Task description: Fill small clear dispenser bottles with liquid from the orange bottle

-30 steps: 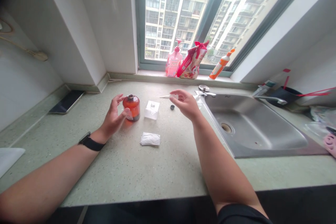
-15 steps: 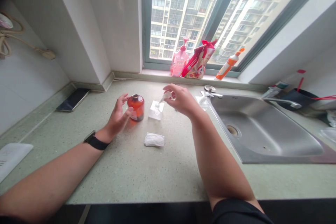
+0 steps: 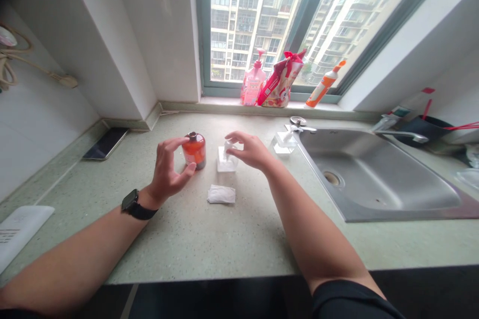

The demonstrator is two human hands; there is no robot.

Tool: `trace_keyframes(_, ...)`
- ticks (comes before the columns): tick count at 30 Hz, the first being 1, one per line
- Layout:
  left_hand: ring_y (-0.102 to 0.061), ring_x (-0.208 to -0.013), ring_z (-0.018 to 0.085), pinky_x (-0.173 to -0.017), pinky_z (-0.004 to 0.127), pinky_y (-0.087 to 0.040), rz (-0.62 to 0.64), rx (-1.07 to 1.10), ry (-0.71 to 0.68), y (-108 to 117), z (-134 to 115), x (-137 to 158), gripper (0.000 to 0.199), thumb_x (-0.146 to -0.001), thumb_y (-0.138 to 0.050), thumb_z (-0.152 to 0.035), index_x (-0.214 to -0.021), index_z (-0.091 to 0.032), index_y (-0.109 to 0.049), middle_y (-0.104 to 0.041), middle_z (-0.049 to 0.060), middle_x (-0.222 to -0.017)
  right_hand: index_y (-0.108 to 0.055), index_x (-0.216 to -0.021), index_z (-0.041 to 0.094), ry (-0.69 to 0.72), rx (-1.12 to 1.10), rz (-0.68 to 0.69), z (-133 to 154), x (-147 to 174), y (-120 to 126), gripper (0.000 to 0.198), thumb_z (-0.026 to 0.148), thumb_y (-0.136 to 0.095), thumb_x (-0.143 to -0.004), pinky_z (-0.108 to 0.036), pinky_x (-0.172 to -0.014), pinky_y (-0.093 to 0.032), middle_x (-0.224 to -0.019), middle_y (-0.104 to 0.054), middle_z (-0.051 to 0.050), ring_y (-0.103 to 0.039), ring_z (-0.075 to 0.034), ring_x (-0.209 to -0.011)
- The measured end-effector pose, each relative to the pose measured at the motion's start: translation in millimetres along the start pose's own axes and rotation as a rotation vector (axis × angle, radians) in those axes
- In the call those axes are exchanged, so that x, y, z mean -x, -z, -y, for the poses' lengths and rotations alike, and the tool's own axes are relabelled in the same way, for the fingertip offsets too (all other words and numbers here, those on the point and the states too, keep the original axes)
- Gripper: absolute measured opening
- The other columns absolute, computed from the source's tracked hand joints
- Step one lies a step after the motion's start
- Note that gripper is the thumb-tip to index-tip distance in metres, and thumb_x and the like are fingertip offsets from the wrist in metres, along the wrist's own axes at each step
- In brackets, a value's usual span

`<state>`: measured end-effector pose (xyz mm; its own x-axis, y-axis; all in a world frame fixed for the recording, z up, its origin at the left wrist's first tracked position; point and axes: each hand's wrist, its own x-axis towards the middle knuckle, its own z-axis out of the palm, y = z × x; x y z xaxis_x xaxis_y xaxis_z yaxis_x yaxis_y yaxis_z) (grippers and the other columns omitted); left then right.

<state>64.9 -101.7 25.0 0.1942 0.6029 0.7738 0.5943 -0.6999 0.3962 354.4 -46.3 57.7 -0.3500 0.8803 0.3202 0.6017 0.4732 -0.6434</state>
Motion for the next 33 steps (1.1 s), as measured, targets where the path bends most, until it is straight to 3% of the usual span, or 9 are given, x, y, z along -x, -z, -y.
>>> trace_keyframes(2,-0.069,-0.103,0.027,-0.096,0.049,-0.06,0.07,0.07,-0.059,-1.0,-3.0,2.2,0.054,-0.095,-0.068,-0.038,-0.144,-0.025,-0.05,-0.067,0.012,-0.131,-0.078,-0.115,0.028,-0.001,-0.044,0.012,-1.8,9.1,-2.2,0.028,0.042,-0.076,-0.09,-0.051,-0.107,-0.058,-0.115,-0.081,-0.005,-0.075,-0.026,-0.11)
trace_keyframes(5,-0.062,-0.071,0.014,-0.071,0.035,-0.062,0.207,0.163,-0.117,-4.0,-10.2,5.4,0.047,-0.099,-0.067,-0.038,-0.142,-0.027,-0.052,-0.069,0.009,-0.127,-0.078,-0.114,0.027,-0.001,-0.155,0.004,-4.1,22.1,-8.6,0.032,0.048,-0.075,-0.09,-0.05,-0.108,-0.059,-0.117,-0.081,-0.005,-0.075,-0.025,-0.112)
trace_keyframes(10,-0.058,-0.06,0.009,-0.068,0.033,-0.062,0.371,0.178,-0.03,-15.3,-27.9,8.5,0.06,-0.1,-0.069,-0.046,-0.152,-0.027,-0.045,-0.067,0.012,-0.138,-0.074,-0.123,0.028,-0.012,-0.303,-0.033,-8.9,34.8,-21.2,0.04,0.049,-0.078,-0.089,-0.05,-0.115,-0.055,-0.123,-0.08,-0.007,-0.074,-0.026,-0.12)
trace_keyframes(13,-0.069,-0.068,0.014,-0.079,0.038,-0.065,0.381,0.154,0.102,-26.8,-34.3,8.2,0.067,-0.099,-0.071,-0.045,-0.156,-0.027,-0.041,-0.066,0.014,-0.142,-0.069,-0.13,0.029,-0.01,-0.354,-0.056,-12.7,35.8,-28.1,0.045,0.048,-0.077,-0.091,-0.052,-0.117,-0.053,-0.126,-0.079,-0.007,-0.073,-0.026,-0.123)
trace_keyframes(15,-0.077,-0.095,0.025,-0.092,0.045,-0.065,0.391,0.118,0.152,-35.0,-37.1,5.7,0.071,-0.096,-0.075,-0.044,-0.155,-0.025,-0.041,-0.065,0.016,-0.143,-0.066,-0.134,0.029,0.01,-0.378,-0.045,-15.8,35.0,-31.4,0.046,0.047,-0.076,-0.092,-0.052,-0.117,-0.053,-0.126,-0.079,-0.008,-0.073,-0.027,-0.125)
trace_keyframes(18,-0.071,-0.125,0.038,-0.102,0.054,-0.061,0.435,0.066,0.211,-46.4,-41.1,-1.0,0.074,-0.091,-0.08,-0.045,-0.151,-0.024,-0.043,-0.065,0.019,-0.144,-0.065,-0.134,0.028,0.047,-0.406,-0.029,-20.1,33.8,-33.7,0.045,0.044,-0.074,-0.093,-0.051,-0.117,-0.053,-0.128,-0.078,-0.008,-0.073,-0.026,-0.125)
trace_keyframes(26,-0.071,-0.127,0.034,-0.106,0.052,-0.06,0.399,0.127,0.272,-59.7,-37.5,-6.7,0.06,-0.09,-0.081,-0.037,-0.139,-0.024,-0.048,-0.068,0.014,-0.139,-0.063,-0.141,0.03,0.117,-0.324,-0.013,-17.4,35.7,-31.7,0.046,0.025,-0.063,-0.095,-0.051,-0.114,-0.054,-0.131,-0.077,-0.007,-0.07,-0.026,-0.129)
trace_keyframes(33,-0.075,-0.112,0.029,-0.1,0.047,-0.061,0.391,0.166,0.256,-59.9,-27.3,-0.7,0.057,-0.092,-0.079,-0.041,-0.138,-0.022,-0.05,-0.069,0.013,-0.134,-0.06,-0.148,0.032,0.11,-0.379,0.035,-21.3,32.3,-30.7,0.052,0.026,-0.063,-0.096,-0.053,-0.118,-0.052,-0.139,-0.073,-0.007,-0.067,-0.025,-0.134)
